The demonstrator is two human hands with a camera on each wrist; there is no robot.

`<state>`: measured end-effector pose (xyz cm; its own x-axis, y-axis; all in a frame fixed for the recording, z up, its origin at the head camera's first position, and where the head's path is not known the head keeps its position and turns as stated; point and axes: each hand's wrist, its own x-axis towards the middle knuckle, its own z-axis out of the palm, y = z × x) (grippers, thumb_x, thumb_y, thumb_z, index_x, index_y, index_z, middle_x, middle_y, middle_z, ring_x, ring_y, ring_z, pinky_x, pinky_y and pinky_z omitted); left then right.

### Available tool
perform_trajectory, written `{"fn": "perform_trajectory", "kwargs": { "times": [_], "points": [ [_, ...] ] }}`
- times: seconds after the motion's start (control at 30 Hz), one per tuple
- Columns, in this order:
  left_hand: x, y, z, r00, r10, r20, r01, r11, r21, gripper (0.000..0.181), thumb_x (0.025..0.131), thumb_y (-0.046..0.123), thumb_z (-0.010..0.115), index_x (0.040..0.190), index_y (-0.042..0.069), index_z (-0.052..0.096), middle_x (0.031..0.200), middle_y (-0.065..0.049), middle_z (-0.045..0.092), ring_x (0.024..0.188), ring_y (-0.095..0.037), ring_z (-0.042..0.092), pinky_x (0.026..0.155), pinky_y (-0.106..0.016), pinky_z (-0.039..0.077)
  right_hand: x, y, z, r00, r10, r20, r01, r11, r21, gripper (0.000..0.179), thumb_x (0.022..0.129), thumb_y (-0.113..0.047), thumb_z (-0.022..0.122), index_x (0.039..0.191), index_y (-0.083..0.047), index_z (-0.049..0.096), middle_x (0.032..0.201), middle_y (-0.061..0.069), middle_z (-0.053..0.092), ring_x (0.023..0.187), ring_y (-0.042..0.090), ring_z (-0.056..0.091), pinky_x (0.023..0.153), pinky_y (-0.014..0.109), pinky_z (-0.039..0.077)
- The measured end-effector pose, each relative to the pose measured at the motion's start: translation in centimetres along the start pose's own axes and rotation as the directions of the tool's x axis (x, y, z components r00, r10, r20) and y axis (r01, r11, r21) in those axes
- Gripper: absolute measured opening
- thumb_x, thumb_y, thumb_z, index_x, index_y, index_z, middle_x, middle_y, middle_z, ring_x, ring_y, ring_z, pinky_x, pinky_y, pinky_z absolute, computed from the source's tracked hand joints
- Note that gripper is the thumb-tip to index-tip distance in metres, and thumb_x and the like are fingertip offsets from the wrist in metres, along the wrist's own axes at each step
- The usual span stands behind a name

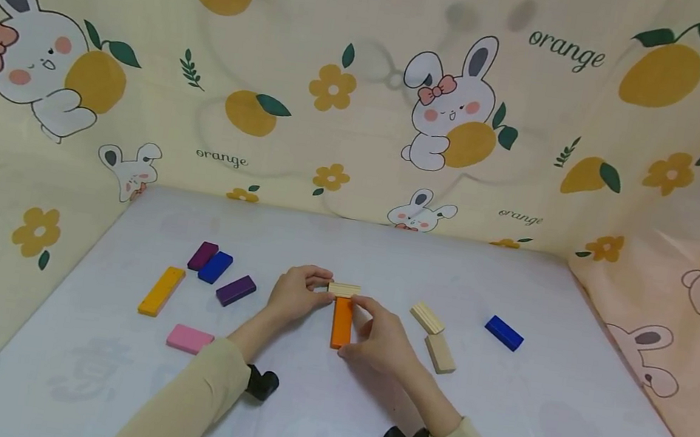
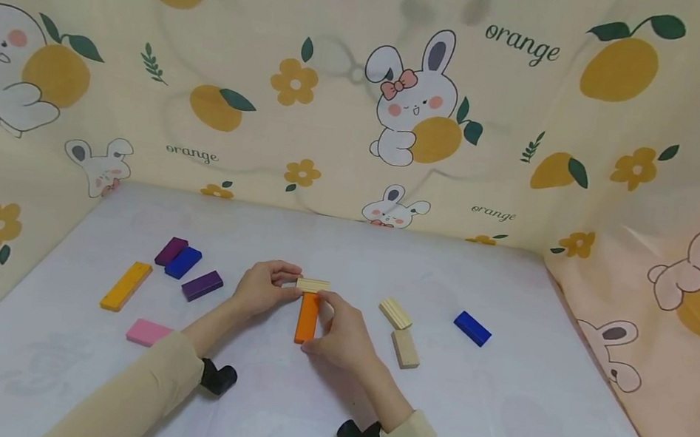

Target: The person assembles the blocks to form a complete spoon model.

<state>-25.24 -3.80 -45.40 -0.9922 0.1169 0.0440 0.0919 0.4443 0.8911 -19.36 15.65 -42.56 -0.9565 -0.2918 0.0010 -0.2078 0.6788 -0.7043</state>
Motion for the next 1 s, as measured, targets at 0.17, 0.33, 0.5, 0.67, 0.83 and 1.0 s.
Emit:
{"fn": "perform_trajectory", "kwargs": {
  "times": [0.17, 0.33, 0.5, 0.67, 0.83, 1.0],
  "points": [
    [-0.02, 0.05, 0.05, 1.0, -0.003, 0.007, 0.003, 1.0, -0.011, 0.033, 0.087, 0.015, 0.078, 0.118, 0.009, 0.069, 0.112, -0.002, 0.071, 0.113, -0.022, 0.06, 0.099, -0.039, 0.045, 0.1, -0.21, -0.43, 0.999, -0.024, 0.023, 0.024, 1.0, -0.019, 0.087, 0.064, -0.006, 0.092, 0.141, -0.006, 0.051, 0.087, 0.006, 0.062, 0.072, 0.018, 0.054, 0.064, 0.033, 0.048],
    [-0.17, 0.27, -0.01, 1.0, 0.01, 0.007, -0.01, 1.0, -0.019, 0.033, 0.087, 0.013, 0.077, 0.119, 0.007, 0.068, 0.113, -0.005, 0.071, 0.114, -0.024, 0.06, 0.099, -0.04, 0.045, 0.12, -0.32, -0.54, 0.999, -0.027, 0.034, 0.028, 0.999, -0.017, 0.087, 0.065, -0.005, 0.091, 0.141, -0.005, 0.05, 0.085, 0.007, 0.061, 0.071, 0.018, 0.053, 0.064, 0.033, 0.048],
    [-0.13, 0.14, -0.01, 0.999, 0.036, 0.0, -0.036, 0.999, -0.022, 0.033, 0.087, 0.011, 0.076, 0.119, 0.005, 0.068, 0.113, -0.007, 0.071, 0.114, -0.024, 0.061, 0.098, -0.041, 0.046, 0.25, -0.01, -0.37, 0.996, -0.065, 0.061, 0.065, 0.998, -0.01, 0.085, 0.068, -0.005, 0.09, 0.143, -0.007, 0.05, 0.095, 0.007, 0.063, 0.076, 0.021, 0.055, 0.066, 0.034, 0.048],
    [-0.01, -0.03, -0.06, 0.999, 0.041, -0.01, -0.041, 0.999, -0.026, 0.035, 0.087, 0.01, 0.077, 0.12, 0.004, 0.067, 0.113, -0.008, 0.071, 0.112, -0.024, 0.061, 0.097, -0.041, 0.047, 0.3, 0.14, -0.31, 0.994, -0.086, 0.071, 0.088, 0.996, -0.016, 0.078, 0.07, -0.009, 0.089, 0.14, -0.008, 0.053, 0.108, 0.008, 0.064, 0.082, 0.023, 0.056, 0.066, 0.034, 0.048],
    [-0.01, -0.07, -0.08, 0.999, 0.036, -0.004, -0.036, 0.999, -0.016, 0.036, 0.087, 0.01, 0.076, 0.121, 0.004, 0.067, 0.115, -0.008, 0.07, 0.113, -0.025, 0.061, 0.097, -0.041, 0.046, 0.34, 0.24, -0.32, 0.993, -0.092, 0.069, 0.093, 0.996, -0.004, 0.077, 0.07, -0.01, 0.09, 0.139, -0.008, 0.055, 0.112, 0.007, 0.064, 0.084, 0.023, 0.057, 0.066, 0.034, 0.048],
    [-0.13, 0.03, -0.11, 1.0, 0.031, 0.002, -0.031, 0.999, -0.013, 0.035, 0.088, 0.01, 0.075, 0.122, 0.004, 0.066, 0.116, -0.008, 0.07, 0.114, -0.026, 0.06, 0.098, -0.041, 0.046, 0.39, 0.31, -0.32, 0.994, -0.091, 0.062, 0.091, 0.996, 0.012, 0.078, 0.069, -0.01, 0.09, 0.138, -0.009, 0.055, 0.115, 0.006, 0.063, 0.084, 0.023, 0.056, 0.066, 0.034, 0.048]
  ]
}}
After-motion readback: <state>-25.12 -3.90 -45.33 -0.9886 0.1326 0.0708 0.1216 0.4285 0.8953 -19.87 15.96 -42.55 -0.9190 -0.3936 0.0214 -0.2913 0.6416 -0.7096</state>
